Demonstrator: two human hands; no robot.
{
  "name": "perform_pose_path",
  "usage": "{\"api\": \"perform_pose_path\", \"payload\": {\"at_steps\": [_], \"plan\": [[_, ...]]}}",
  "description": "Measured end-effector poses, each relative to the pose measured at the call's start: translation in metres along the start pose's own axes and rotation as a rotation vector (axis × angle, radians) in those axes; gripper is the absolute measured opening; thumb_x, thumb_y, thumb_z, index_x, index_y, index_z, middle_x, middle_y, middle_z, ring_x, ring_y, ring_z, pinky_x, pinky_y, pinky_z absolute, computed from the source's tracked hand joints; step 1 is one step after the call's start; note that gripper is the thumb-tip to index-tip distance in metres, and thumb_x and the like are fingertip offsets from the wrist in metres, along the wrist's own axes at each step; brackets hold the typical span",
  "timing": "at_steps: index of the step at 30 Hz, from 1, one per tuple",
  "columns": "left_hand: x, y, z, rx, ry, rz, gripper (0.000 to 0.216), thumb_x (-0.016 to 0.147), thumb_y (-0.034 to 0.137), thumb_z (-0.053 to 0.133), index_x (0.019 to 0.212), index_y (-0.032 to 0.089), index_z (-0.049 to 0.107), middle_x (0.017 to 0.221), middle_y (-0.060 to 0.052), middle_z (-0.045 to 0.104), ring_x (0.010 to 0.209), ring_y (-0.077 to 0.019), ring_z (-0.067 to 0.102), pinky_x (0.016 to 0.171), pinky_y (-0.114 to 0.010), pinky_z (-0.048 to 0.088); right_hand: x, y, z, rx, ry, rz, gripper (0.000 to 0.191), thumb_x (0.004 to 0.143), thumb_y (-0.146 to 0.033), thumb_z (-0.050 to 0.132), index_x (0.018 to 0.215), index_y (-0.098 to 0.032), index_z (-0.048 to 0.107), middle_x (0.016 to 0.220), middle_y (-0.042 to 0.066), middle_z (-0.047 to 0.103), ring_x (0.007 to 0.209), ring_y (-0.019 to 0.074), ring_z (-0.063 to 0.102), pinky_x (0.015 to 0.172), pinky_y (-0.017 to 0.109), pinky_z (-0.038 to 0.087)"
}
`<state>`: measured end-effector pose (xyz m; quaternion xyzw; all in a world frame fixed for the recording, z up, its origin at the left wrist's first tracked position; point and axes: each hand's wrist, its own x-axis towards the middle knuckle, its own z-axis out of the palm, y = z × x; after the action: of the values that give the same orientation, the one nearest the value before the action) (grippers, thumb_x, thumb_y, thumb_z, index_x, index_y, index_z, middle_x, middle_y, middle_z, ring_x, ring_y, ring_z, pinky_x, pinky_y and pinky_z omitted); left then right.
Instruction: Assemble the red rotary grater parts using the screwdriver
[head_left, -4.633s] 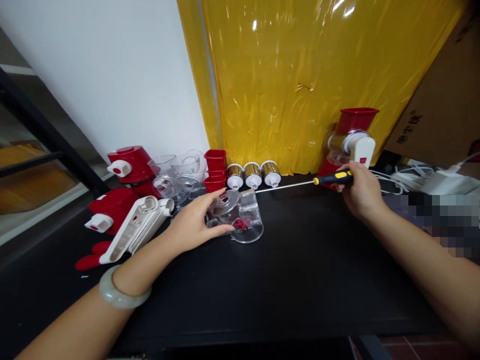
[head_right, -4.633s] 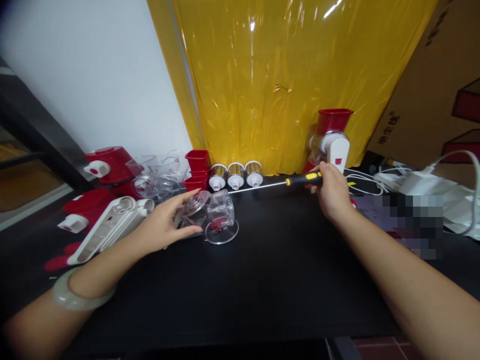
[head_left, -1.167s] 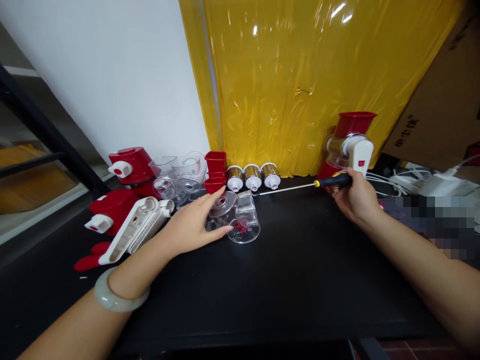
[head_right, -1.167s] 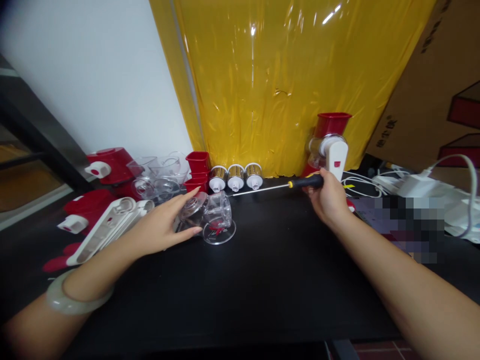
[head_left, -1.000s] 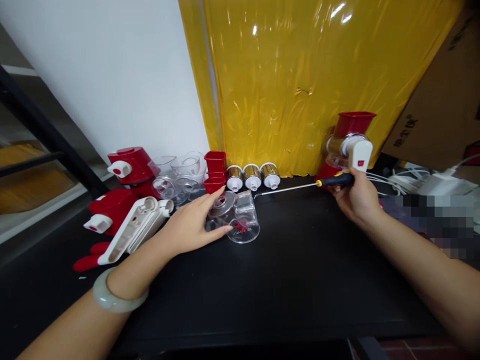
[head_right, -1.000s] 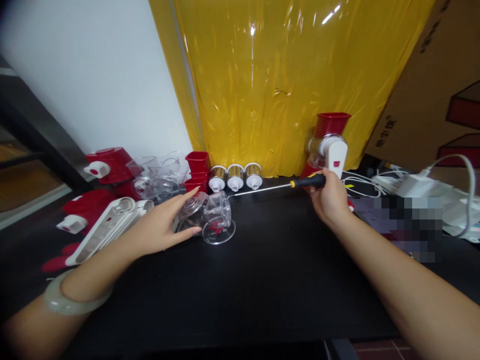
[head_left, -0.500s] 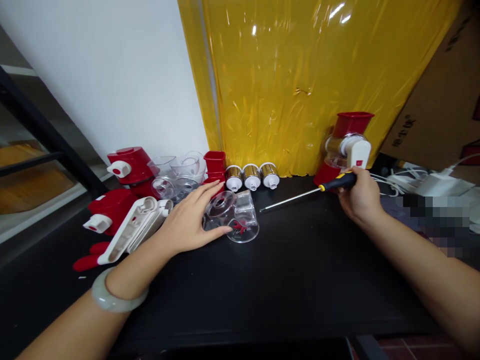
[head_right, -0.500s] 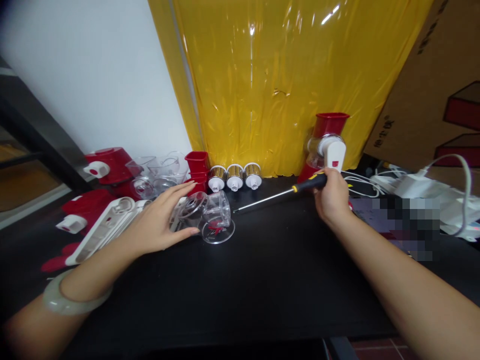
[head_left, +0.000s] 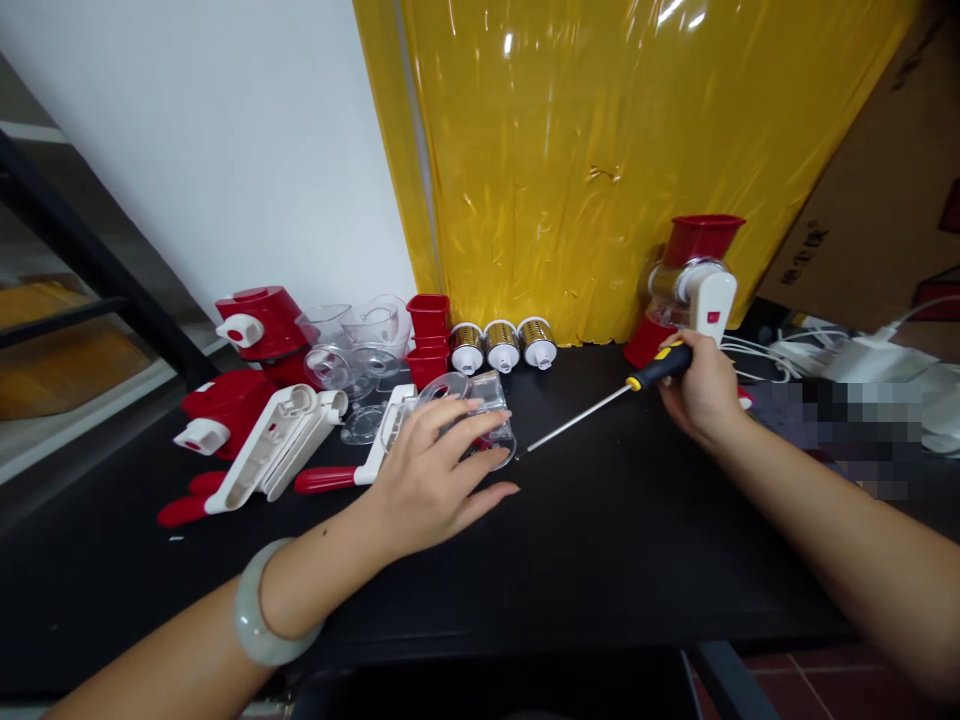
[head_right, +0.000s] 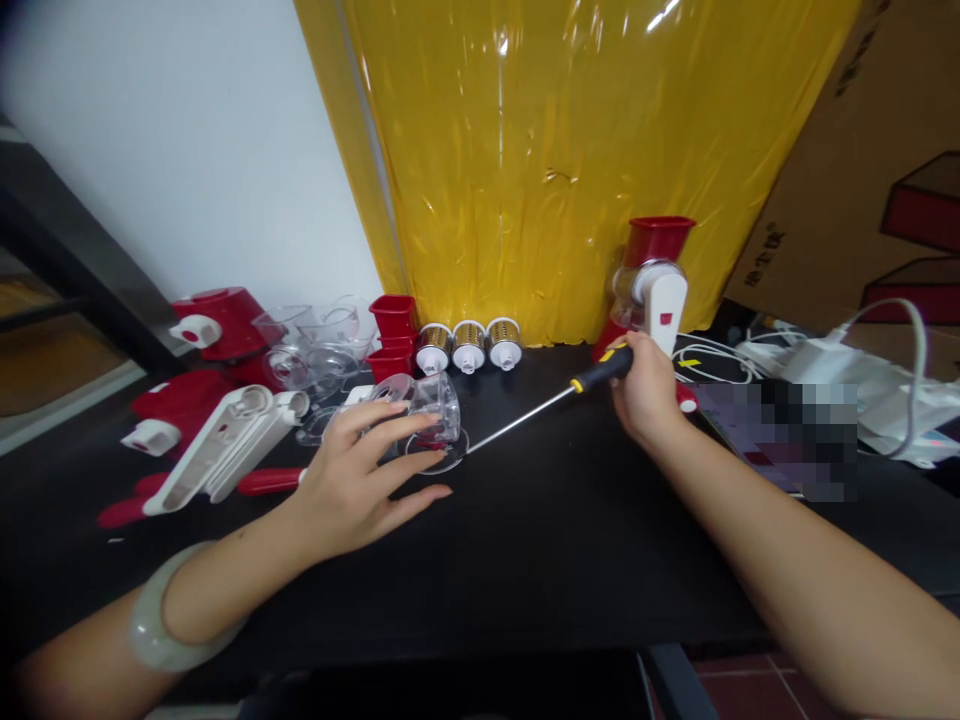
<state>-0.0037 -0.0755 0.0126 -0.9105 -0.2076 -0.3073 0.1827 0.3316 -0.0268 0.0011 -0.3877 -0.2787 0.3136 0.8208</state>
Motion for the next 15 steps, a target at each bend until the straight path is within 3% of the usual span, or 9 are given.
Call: {"api": "perform_pose_path", "payload": {"at_steps": [6,15], "plan": [[0.001,0.001,0.003,-0.023,0.008,0.016,0.019,0.08,0.033,0.074,0.097,0.026,0.072,0.127,-0.005,0.065,0.125,-0.0301,0.049,0.105,-0.053,0.043,-0.009,0.009,0.001,-0.033,-0.061,0.041,0.024,0.085,-0.028,0.056,0.063,-0.019,0.053,0.06,-0.002,0.05,0.05,0.0076,0.044,0.04,0.019,0.032],[0.0,0.002,0.005,0.008,0.023,0.017,0.008,0.084,0.023,0.069,0.092,0.025,0.071,0.129,-0.003,0.064,0.125,-0.0283,0.049,0.105,-0.052,0.044,-0.012,0.009,0.003,-0.041,-0.093,0.05,0.022,0.083,-0.027,0.056,0.062,-0.02,0.054,0.057,-0.003,0.049,0.047,0.0078,0.041,0.037,0.018,0.031]]}}
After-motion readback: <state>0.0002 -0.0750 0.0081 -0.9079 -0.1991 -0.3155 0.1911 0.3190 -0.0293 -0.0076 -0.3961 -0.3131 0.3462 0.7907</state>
